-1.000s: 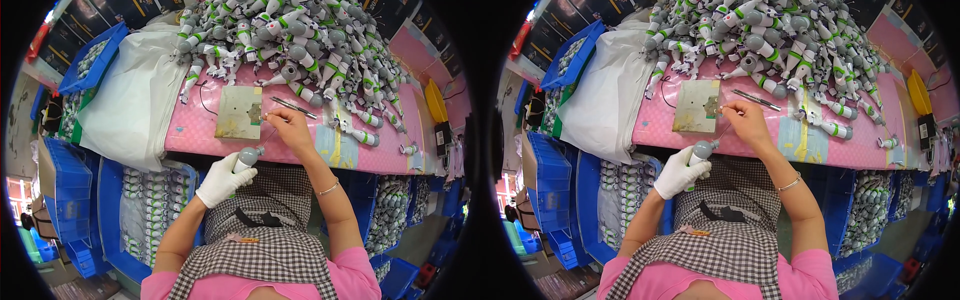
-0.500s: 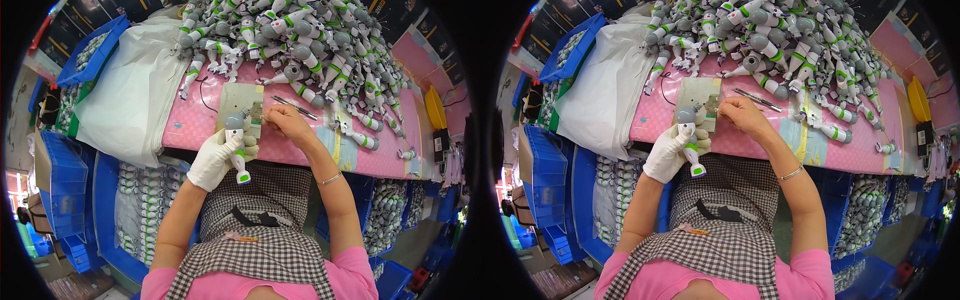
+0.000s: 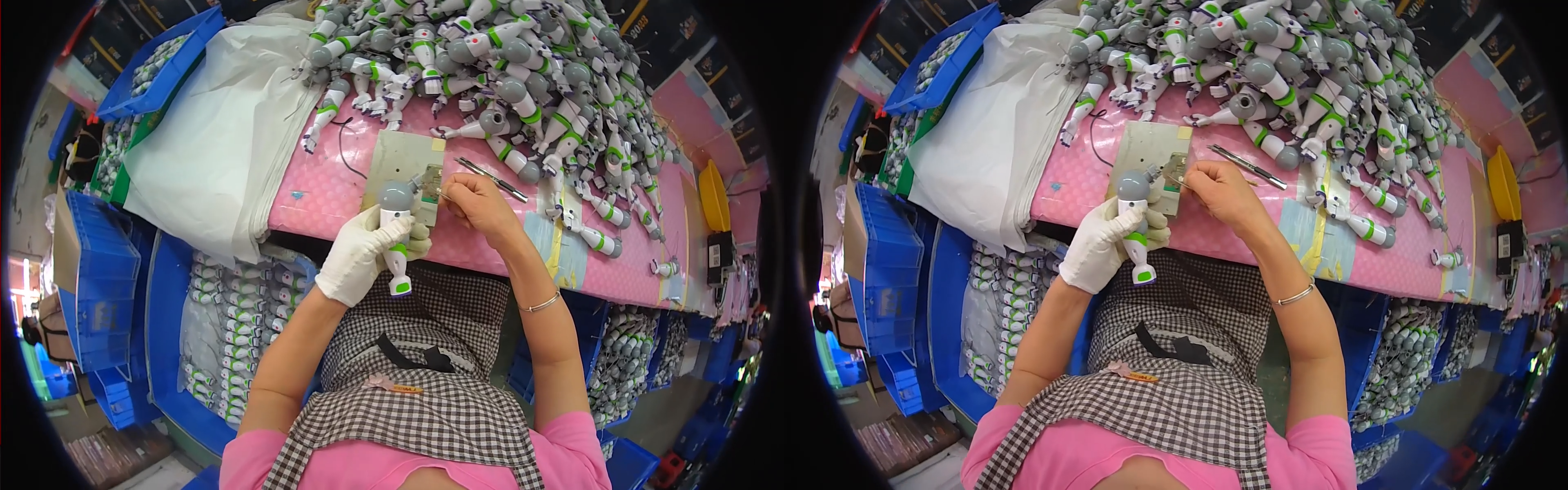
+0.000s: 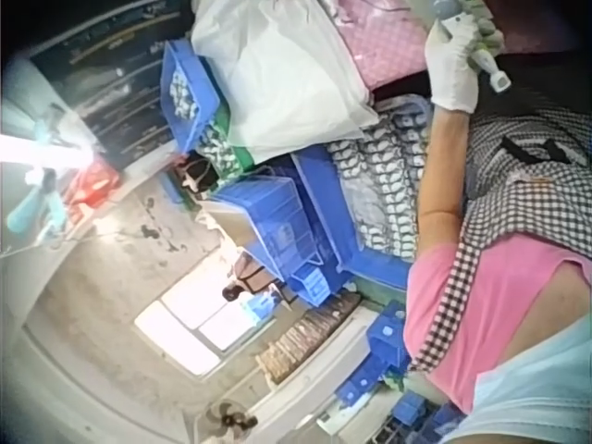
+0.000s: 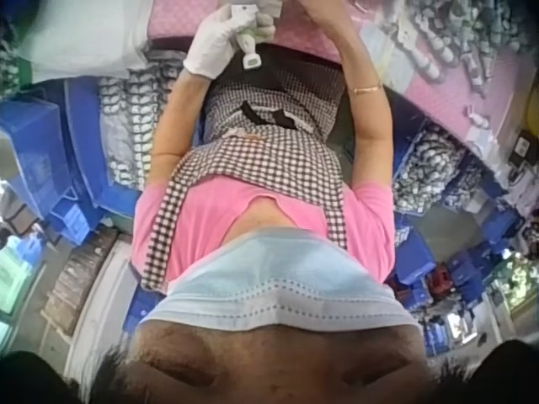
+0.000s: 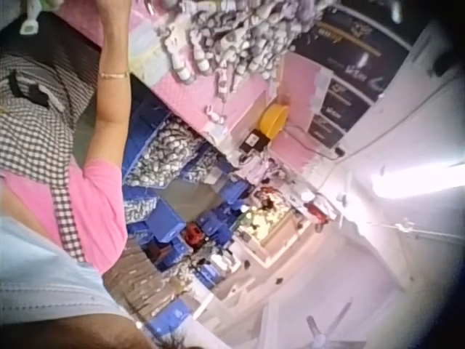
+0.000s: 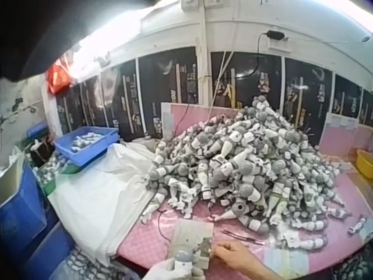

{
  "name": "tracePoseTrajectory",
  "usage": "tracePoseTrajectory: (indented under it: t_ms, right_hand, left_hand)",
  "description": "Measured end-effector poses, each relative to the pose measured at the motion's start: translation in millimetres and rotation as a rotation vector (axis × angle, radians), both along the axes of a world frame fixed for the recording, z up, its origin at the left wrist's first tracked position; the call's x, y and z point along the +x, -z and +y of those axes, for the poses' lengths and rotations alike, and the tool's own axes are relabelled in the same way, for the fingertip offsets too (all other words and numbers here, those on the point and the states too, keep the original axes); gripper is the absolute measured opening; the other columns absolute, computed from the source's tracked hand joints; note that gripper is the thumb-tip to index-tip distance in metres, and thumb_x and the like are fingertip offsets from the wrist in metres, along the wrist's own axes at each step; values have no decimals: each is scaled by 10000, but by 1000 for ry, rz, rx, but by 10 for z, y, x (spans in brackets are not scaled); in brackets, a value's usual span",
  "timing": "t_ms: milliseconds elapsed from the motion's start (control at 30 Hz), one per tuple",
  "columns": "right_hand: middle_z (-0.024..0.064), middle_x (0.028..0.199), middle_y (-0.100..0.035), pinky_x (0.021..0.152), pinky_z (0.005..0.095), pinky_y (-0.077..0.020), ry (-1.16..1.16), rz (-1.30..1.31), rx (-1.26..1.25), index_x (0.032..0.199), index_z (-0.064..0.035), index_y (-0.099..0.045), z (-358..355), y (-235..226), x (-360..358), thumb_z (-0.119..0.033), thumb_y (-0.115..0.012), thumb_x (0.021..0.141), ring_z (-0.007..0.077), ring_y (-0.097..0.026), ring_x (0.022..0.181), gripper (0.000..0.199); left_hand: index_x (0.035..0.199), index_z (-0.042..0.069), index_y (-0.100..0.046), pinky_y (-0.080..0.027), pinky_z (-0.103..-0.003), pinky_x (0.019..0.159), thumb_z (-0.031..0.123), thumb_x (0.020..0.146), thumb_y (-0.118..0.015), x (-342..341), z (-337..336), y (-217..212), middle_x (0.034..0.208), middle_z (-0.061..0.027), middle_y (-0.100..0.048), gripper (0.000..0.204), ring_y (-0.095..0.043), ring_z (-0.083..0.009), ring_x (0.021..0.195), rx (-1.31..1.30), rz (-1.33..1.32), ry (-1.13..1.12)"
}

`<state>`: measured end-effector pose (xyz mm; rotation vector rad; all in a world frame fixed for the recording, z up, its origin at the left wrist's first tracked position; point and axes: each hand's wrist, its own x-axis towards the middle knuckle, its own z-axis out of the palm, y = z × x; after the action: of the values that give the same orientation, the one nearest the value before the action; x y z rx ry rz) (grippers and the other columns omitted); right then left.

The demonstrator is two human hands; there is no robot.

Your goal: Apply adhesive to the base of snowman toys and arrange them neatly in a blue storage crate.

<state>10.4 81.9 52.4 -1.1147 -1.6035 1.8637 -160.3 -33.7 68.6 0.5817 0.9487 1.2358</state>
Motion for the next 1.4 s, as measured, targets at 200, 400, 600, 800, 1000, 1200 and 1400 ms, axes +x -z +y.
tracePoseTrajectory:
  t_ms: [200, 400, 600, 800, 1000, 1200, 1400]
  right_hand:
    - [-57, 564, -415, 434, 211, -275, -22, -55, 2, 703, -61, -553, 92, -6, -11, -188, -483, 861, 37, -346, 484, 214]
    - [13, 554, -489, 460, 223, -320, 71, -195, 444, 691, -16, -582, 95, 39, 13, -156, -509, 825, 64, -427, 500, 207]
    - [94, 617, -597, 506, 293, -398, 366, -318, 1020, 772, 16, -631, 4, -484, -415, -111, -588, 777, 134, -535, 549, 134]
    - [139, 812, -620, 622, 383, -470, -94, -332, 1326, 997, -72, -647, 542, -373, -1603, -140, -610, 800, 277, -600, 704, 212]
    - [109, 943, -594, 703, 428, -474, -457, -649, 1550, 892, -159, -685, 736, -63, -2056, -52, -557, 750, 323, -604, 853, 219]
    - [70, 781, -618, 551, 263, -451, 236, 160, 1520, 1007, -29, -616, 488, -388, -1613, -75, -643, 858, 151, -550, 616, 159]
    - [40, 684, -569, 508, 206, -404, 556, 429, 1170, 945, -22, -584, 328, -823, -478, -141, -570, 898, 81, -482, 554, 129]
  left_hand:
    - [1103, -28, -524, -527, -304, 723, 167, 893, -595, 13, 45, 16, 906, -84, -616, 295, -626, -172, 780, 13, -85, -15]
    - [1055, -21, -540, -521, -297, 678, 198, 897, -596, -16, 51, -9, 898, -80, -615, 276, -622, -166, 762, 32, -102, 3]
    - [1031, 6, -556, -493, -274, 645, 231, 871, -617, -249, -349, -135, 832, -38, -589, 283, -575, -120, 683, 8, -113, 0]
    - [932, 56, -571, -424, -222, 504, 182, 840, -624, -1141, -1137, 6, 712, -10, -527, 165, -510, -91, 564, -68, 77, -867]
    - [871, 60, -552, -414, -304, 510, 184, 815, -662, -2454, -2220, 1044, 686, -24, -530, 175, -511, -139, 567, -370, 433, -1439]
    - [965, -17, -625, -477, -367, 601, 263, 808, -682, -3242, -3372, 1850, 797, -106, -616, 326, -588, -209, 670, -655, 253, -1490]
    - [1065, -87, -601, -474, -385, 812, 309, 777, -699, -4175, -2941, 2586, 1059, -217, -633, 499, -626, -292, 956, -991, 550, -1351]
